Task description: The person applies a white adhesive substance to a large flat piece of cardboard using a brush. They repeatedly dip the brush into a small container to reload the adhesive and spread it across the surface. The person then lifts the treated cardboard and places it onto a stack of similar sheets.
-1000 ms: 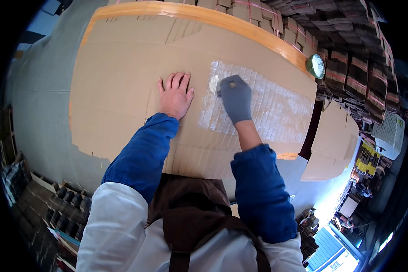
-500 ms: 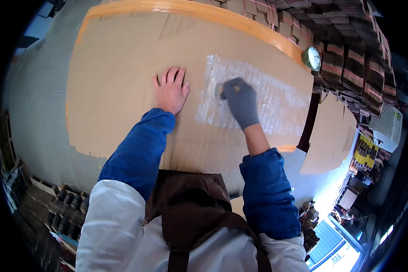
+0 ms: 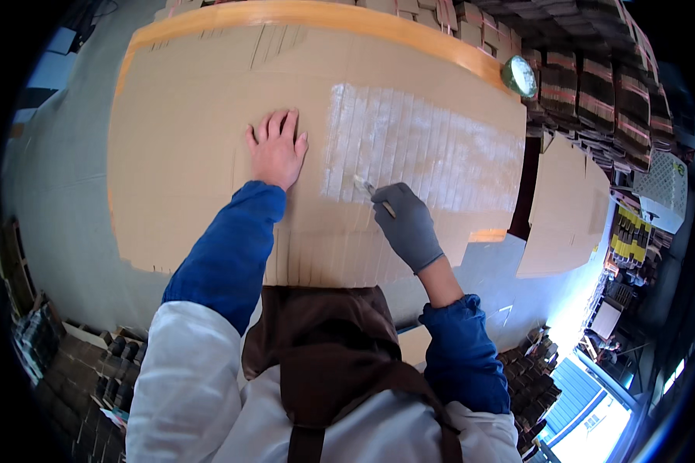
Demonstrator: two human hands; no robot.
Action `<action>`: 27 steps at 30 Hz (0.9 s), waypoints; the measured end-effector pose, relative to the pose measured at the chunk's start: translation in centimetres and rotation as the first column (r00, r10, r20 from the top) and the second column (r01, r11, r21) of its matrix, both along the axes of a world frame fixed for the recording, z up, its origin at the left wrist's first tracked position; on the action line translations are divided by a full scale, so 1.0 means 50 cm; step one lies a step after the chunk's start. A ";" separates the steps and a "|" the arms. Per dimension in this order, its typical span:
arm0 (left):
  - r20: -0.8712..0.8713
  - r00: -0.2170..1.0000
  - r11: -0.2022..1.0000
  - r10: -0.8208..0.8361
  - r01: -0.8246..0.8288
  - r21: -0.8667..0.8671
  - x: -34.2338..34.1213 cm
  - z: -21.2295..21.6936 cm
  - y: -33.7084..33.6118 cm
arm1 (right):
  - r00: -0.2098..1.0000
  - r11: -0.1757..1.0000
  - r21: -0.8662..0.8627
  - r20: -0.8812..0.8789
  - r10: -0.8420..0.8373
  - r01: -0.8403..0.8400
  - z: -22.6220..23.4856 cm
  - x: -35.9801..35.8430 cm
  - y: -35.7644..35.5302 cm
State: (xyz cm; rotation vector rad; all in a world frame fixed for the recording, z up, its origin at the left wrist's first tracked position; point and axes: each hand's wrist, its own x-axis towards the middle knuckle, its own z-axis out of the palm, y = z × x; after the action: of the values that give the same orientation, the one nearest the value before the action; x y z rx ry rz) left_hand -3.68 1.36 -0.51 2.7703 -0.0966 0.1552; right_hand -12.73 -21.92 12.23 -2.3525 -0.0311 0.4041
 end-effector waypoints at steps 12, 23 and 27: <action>-0.028 1.000 0.999 -0.004 0.005 0.044 -0.001 -0.009 -0.001 | 0.953 0.960 -0.206 0.194 0.232 -0.192 -0.011 -0.061 0.027; -0.011 1.000 0.993 -0.017 0.018 0.118 -0.010 -0.018 -0.020 | 0.900 0.865 -0.311 0.322 -0.293 0.393 0.053 -0.222 -0.489; -0.071 0.997 0.983 0.010 0.003 0.183 -0.001 -0.006 -0.007 | 0.870 0.858 -0.216 0.288 -0.401 0.467 0.091 -0.353 -0.582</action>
State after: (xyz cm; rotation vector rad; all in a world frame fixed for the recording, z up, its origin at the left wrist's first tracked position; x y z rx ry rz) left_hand -3.75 0.99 -0.80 2.9560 -0.0912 0.0498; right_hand -30.36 -51.04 16.78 -2.5746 0.4751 -0.1041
